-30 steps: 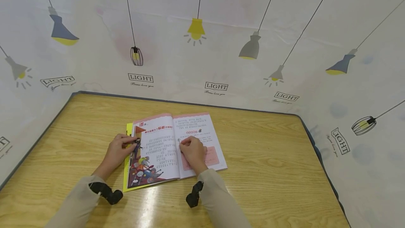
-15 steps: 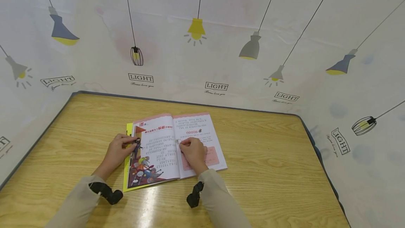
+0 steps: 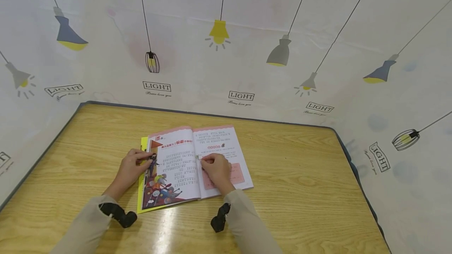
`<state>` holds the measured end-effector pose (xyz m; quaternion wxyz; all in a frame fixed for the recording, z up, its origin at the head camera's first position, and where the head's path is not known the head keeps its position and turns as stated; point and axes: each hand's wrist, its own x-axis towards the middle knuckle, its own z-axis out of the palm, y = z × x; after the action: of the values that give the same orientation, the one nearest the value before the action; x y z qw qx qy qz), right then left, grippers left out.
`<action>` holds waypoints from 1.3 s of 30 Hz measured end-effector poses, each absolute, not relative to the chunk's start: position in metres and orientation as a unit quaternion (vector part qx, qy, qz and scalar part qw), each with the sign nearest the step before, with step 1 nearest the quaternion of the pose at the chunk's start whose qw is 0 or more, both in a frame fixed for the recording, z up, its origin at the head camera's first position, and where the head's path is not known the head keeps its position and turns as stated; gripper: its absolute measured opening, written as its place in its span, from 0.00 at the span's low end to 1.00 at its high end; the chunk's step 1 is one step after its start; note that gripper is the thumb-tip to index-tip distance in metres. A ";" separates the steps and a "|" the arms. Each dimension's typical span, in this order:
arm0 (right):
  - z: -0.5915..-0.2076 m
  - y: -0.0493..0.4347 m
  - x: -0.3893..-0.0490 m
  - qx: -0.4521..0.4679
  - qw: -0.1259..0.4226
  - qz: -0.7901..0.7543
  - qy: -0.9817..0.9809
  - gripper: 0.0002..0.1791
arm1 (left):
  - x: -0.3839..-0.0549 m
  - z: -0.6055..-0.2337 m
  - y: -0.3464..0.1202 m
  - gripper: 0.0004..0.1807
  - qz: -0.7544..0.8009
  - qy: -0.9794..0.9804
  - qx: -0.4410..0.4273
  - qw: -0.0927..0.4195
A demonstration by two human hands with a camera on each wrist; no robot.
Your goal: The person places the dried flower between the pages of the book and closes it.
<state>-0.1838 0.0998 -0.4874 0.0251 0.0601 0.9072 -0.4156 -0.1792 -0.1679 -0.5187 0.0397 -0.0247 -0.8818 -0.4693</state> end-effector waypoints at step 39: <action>-0.489 0.213 -0.196 0.013 0.077 -0.412 0.908 0.17 | -0.159 -0.496 -0.149 0.40 -0.357 -0.926 0.122 0.006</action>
<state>-0.1965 0.2127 -0.4887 0.0770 0.0127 0.9079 -0.4118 -0.1594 -0.1488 -0.4957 0.0056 0.1217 -0.9261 -0.3570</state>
